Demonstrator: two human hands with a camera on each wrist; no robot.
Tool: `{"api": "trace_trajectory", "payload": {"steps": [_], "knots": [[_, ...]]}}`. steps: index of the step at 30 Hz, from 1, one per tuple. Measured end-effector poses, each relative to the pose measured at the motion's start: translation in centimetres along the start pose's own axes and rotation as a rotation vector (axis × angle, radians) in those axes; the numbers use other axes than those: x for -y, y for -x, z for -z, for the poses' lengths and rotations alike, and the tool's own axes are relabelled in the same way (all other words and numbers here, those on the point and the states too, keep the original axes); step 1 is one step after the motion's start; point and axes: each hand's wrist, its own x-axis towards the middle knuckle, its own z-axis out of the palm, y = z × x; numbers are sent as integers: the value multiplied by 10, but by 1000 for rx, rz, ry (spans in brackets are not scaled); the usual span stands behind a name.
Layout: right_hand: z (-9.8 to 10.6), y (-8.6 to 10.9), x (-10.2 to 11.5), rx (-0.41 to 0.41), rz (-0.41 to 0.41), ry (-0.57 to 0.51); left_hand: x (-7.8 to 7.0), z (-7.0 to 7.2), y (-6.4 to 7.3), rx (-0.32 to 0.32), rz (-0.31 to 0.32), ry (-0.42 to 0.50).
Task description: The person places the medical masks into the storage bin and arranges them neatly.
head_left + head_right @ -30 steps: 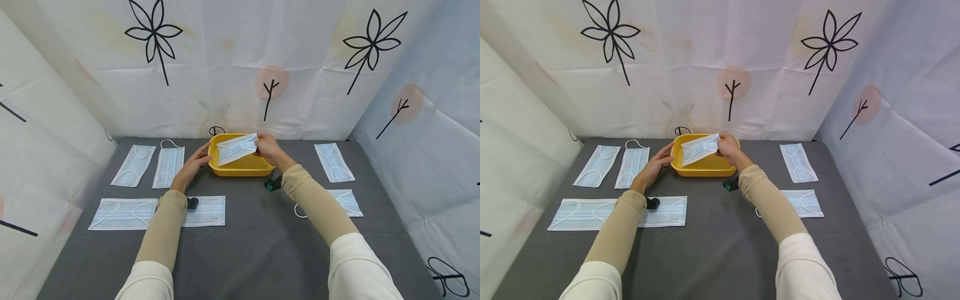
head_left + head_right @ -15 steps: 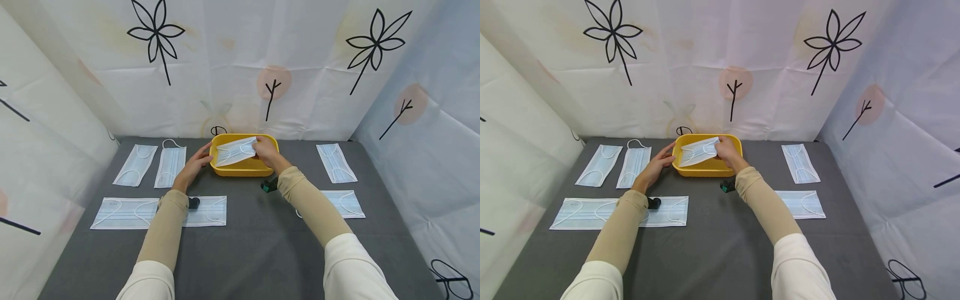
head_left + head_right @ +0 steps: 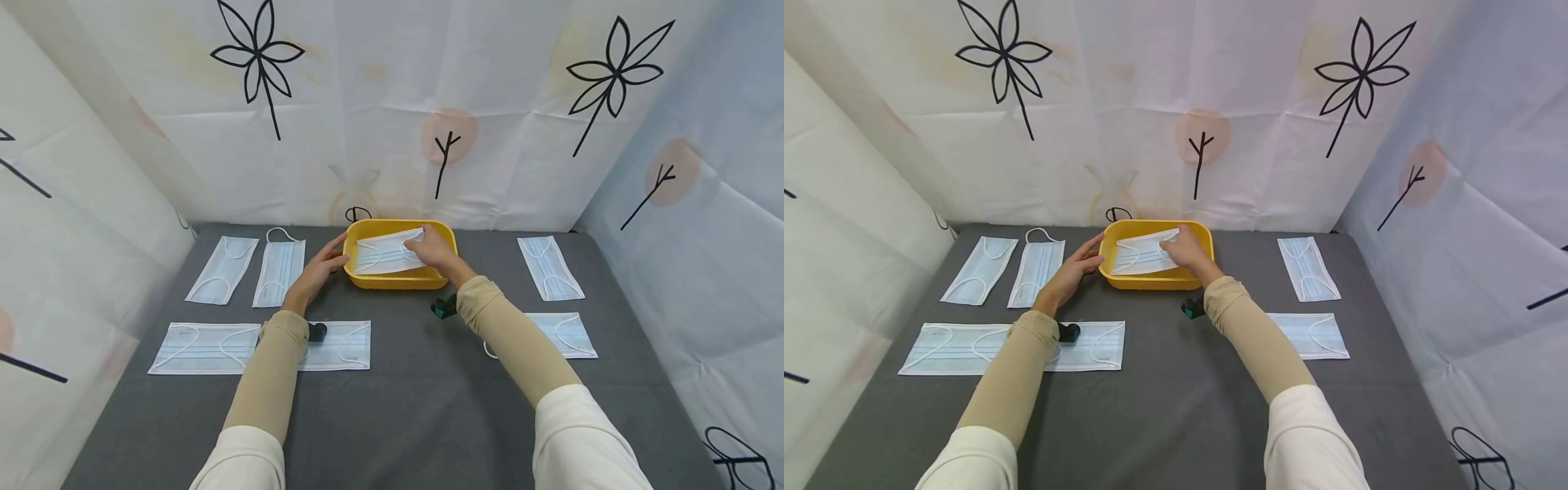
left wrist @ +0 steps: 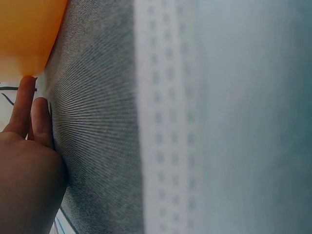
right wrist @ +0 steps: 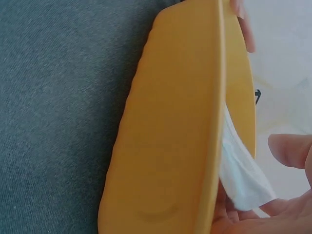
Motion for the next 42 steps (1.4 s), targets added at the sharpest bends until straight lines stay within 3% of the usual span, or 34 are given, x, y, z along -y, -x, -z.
{"api": "trace_trajectory", "payload": {"steps": [9,19,25,36,42], "knots": [[-3,2,-4,-23,22,125,-20,0,14,36,54,18],[-6,4,-7,28,130,330,2,-2,-1,-5,-1,-16],[-12,8,-4,38,176,493,6,-2,-4,-13,-19,-15],[-22,12,1,-74,265,843,5,0,-4,-17,-16,-16],[-21,14,-3,-104,296,942,2,1,-1,-10,4,-13]]}}
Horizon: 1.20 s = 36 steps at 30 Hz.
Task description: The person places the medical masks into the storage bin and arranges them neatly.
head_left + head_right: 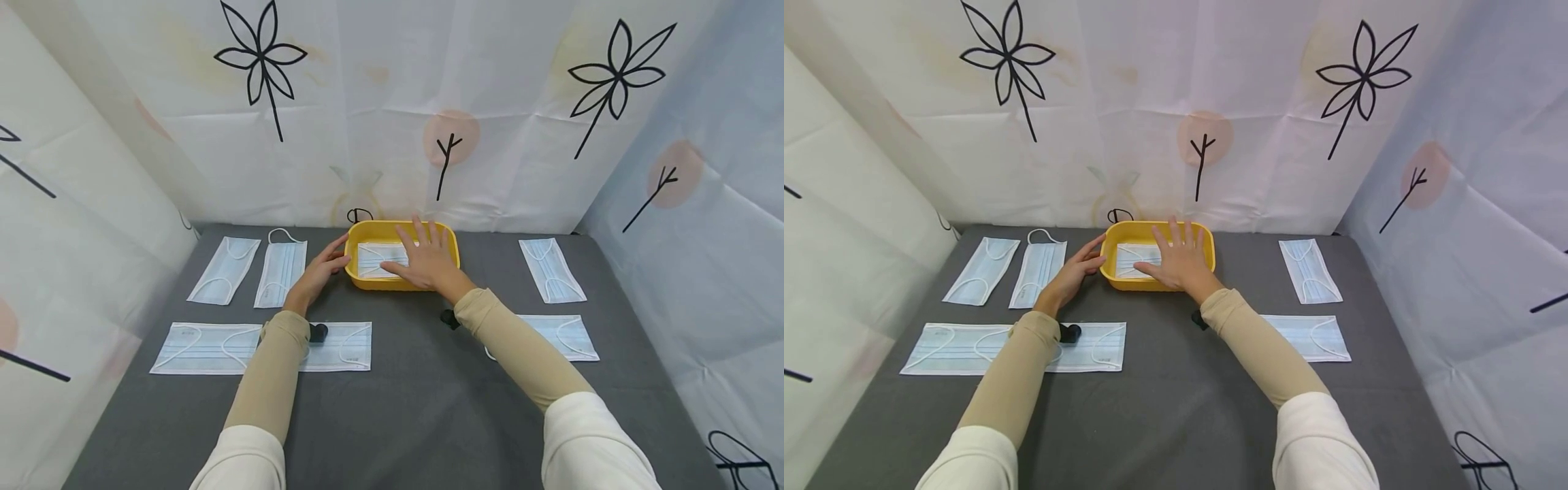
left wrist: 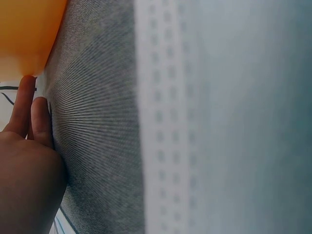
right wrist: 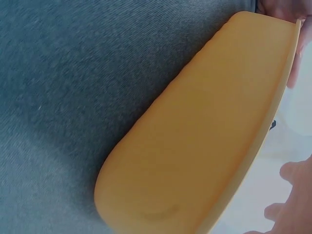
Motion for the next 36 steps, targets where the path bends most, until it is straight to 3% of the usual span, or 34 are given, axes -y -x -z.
{"api": "trace_trajectory", "payload": {"steps": [10,17,29,36], "knots": [[2,16,-15,-31,-33,-19,-23,-1,15,51,55,18],[4,25,-28,-19,-57,-34,2,-1,-1,11,6,-6],[1,39,-48,-42,-84,-32,1,-2,-1,2,-9,1],[3,47,-62,-49,-124,-42,-15,0,9,31,39,29]]}}
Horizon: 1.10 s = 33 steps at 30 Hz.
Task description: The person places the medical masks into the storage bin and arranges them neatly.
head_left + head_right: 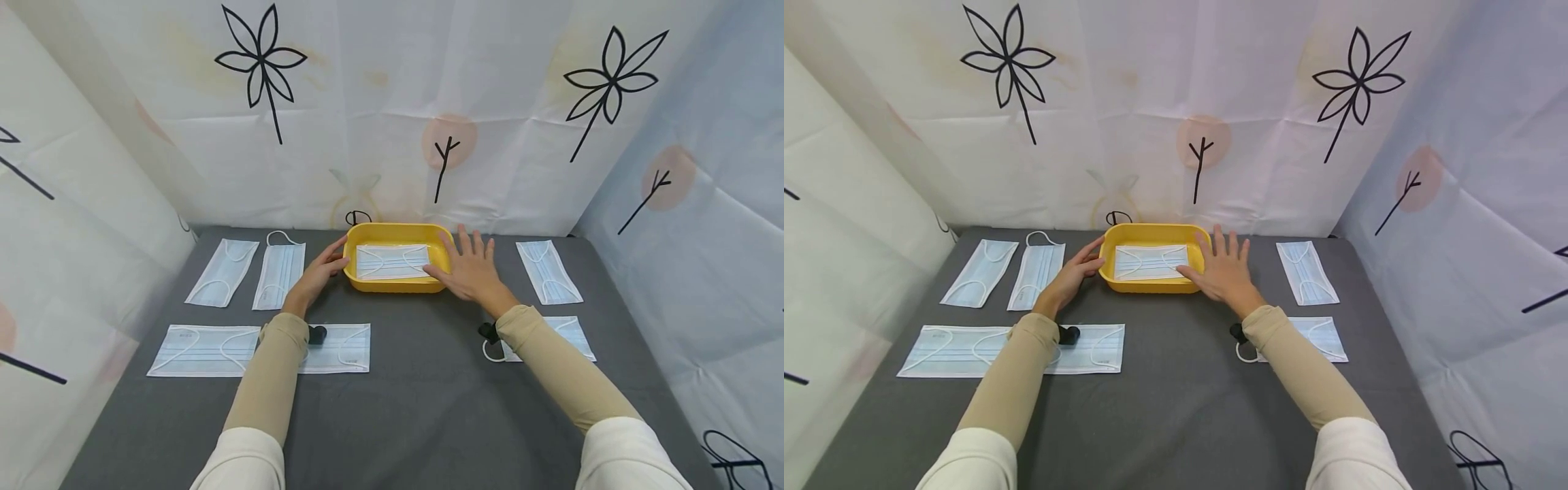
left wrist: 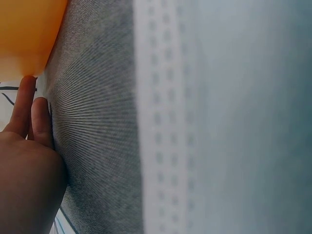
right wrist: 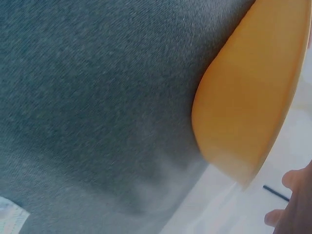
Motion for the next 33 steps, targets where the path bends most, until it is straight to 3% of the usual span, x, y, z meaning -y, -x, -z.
{"api": "trace_trajectory", "payload": {"steps": [7,13,25,33], "knots": [[2,5,-13,-5,-37,-3,-12,0,12,20,15,-21],[1,9,-25,-9,-69,-4,-12,0,10,19,17,-15],[5,16,-48,-25,-128,-20,16,3,-11,-24,-29,-14],[3,25,-69,-19,-167,-42,19,2,-13,-25,-47,-7]]}}
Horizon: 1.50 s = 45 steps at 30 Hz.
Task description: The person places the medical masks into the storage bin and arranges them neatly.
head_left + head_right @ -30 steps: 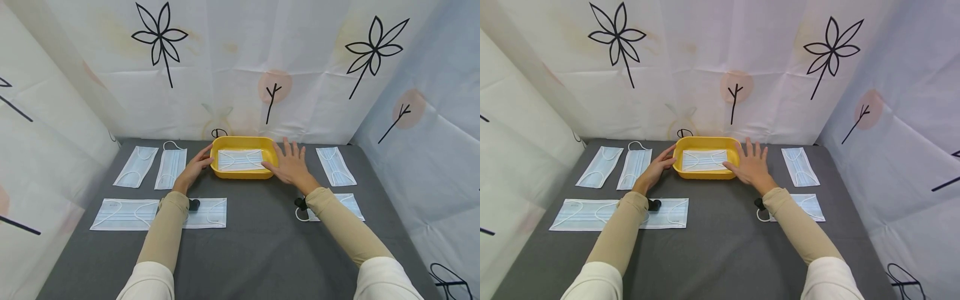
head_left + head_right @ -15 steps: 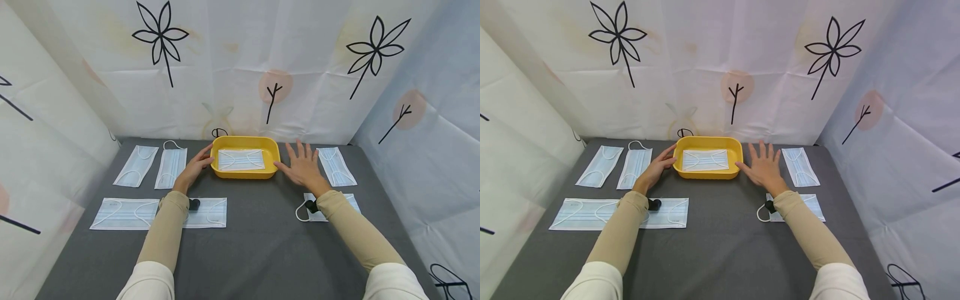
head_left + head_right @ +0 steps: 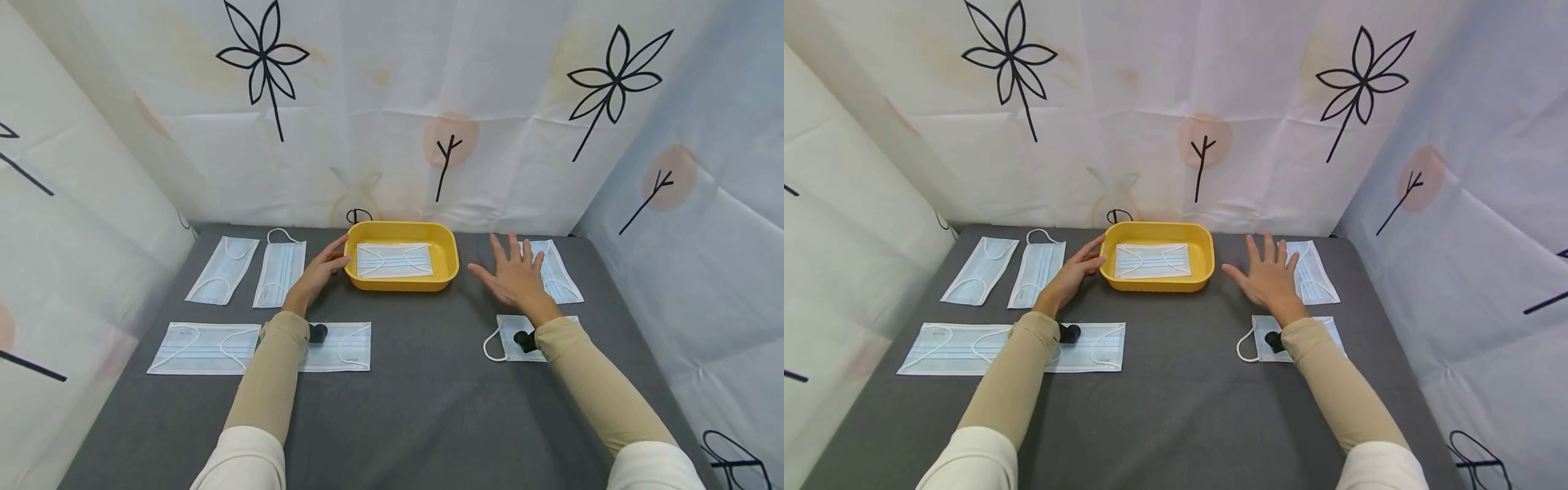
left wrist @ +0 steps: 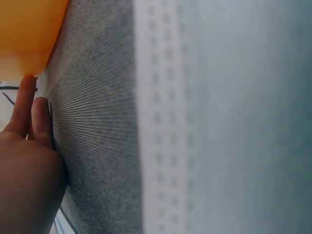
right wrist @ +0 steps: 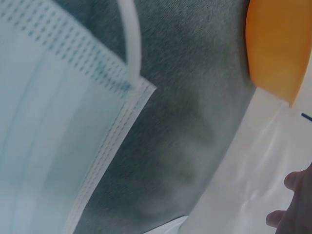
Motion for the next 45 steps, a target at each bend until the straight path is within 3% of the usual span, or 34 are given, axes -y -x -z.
{"api": "trace_trajectory", "payload": {"steps": [3,9,14,18,30,40,45], "knots": [[0,2,-10,-6,-10,2,-3,1,0,12,11,12],[0,7,-26,-9,-34,-14,-24,2,13,42,44,9],[-2,13,-41,-4,-55,-27,-7,0,6,14,9,2],[-3,20,-55,-10,-69,-47,-3,-2,4,2,-2,-6],[-7,35,-91,4,-122,-101,-30,0,21,41,45,11],[-10,44,-113,33,-171,-196,-7,-1,6,5,11,-4],[-10,48,-119,56,-212,-261,-3,0,4,-10,-5,-21]]}}
